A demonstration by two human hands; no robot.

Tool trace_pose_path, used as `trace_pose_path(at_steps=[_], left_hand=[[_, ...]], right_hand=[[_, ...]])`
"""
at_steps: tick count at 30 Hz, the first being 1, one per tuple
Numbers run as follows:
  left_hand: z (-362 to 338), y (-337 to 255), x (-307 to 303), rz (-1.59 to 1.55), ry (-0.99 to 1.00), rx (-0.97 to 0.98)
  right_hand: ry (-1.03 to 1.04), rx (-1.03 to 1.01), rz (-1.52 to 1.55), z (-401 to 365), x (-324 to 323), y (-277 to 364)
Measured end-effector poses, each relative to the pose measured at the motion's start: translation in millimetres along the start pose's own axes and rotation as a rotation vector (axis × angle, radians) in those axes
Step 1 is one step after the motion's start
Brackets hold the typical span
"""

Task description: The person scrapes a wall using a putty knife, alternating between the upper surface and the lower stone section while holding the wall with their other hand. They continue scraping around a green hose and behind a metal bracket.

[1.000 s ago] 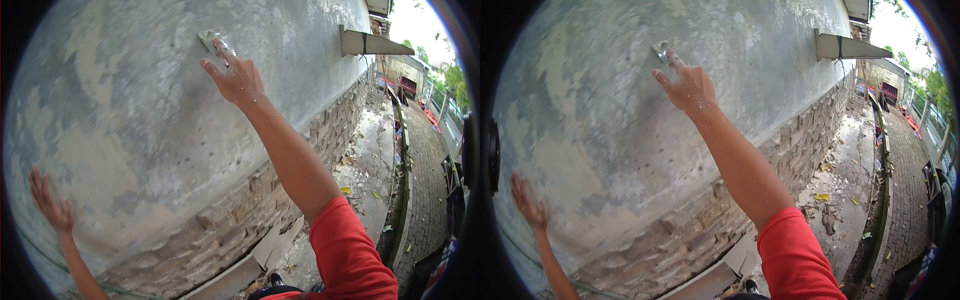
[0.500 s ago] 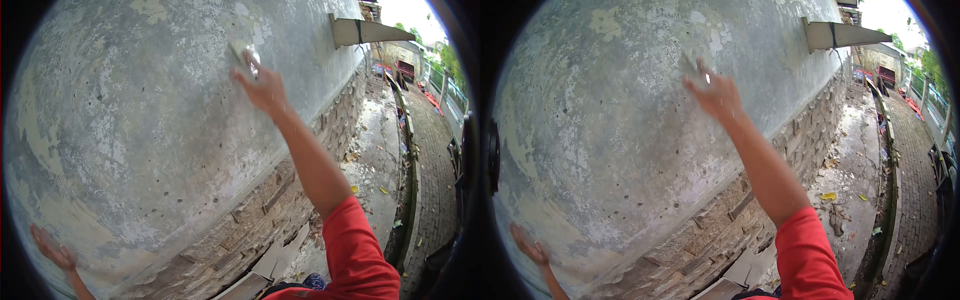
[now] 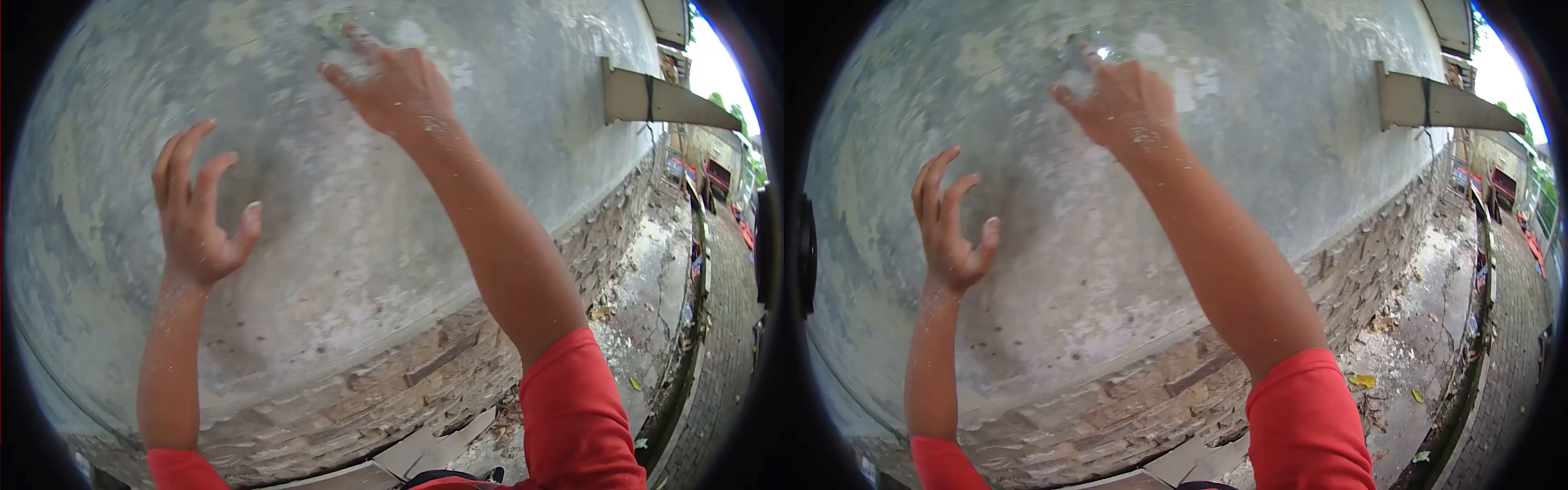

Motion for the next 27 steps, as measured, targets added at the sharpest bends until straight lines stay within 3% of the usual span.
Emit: trace_pose_path(at_steps=[3, 8, 11, 12, 16, 19, 21, 23, 24, 26, 27], left_hand=[[52.5, -58.4, 37.6, -0.075, -0.009, -0.071], [84.8, -132.2, 102.2, -0.095, 0.055, -0.225], [88.9, -154.0, 121.8, 0.068, 0.062, -0.243], [90.0, -153.9, 122.0, 0.145, 0.064, -0.236], [91.5, -156.9, 120.4, 0.247, 0.036, -0.184], [92.5, -158.4, 119.0, 0.271, 0.032, -0.173], [91.0, -156.5, 119.7, 0.279, 0.031, -0.204], [89.9, -157.6, 120.1, 0.276, 0.043, -0.184], [88.8, -157.0, 119.7, 0.296, 0.047, -0.214], [90.2, -158.5, 121.3, 0.26, 0.058, -0.228], [91.0, -157.5, 119.6, 0.315, 0.061, -0.267]], right_hand=[[0.01, 0.035, 0.05, -16.8, -17.2, -64.5], [0.019, 0.08, 0.059, -136.3, -25.2, -232.7], [-0.063, 0.102, 0.05, -136.0, -45.6, -297.3], [-0.013, 0.196, 0.073, -110.4, -58.4, -296.8], [-0.166, 0.057, 0.096, 11.9, -108.4, -282.7], [-0.06, 0.097, 0.073, 29.3, -122.6, -281.4], [0.048, 0.189, 0.019, -2.9, -116.6, -298.6], [0.013, 0.074, 0.056, -56.8, -97.5, -339.4], [0.231, 0.358, -0.015, -86.3, -98.5, -347.4], [0.019, 0.071, -0.019, -118.9, -97.8, -373.5], [0.091, 0.172, -0.048, -113.6, -101.8, -376.6]])
Point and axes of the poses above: each hand's wrist, its own z-axis towards the middle knuckle, its own x-axis out of the palm, y = z × x, the point moved 7 cm from there along z, towards the middle knuckle, and after that the axes turned 14 degrees about z, right-handed, at the moved point
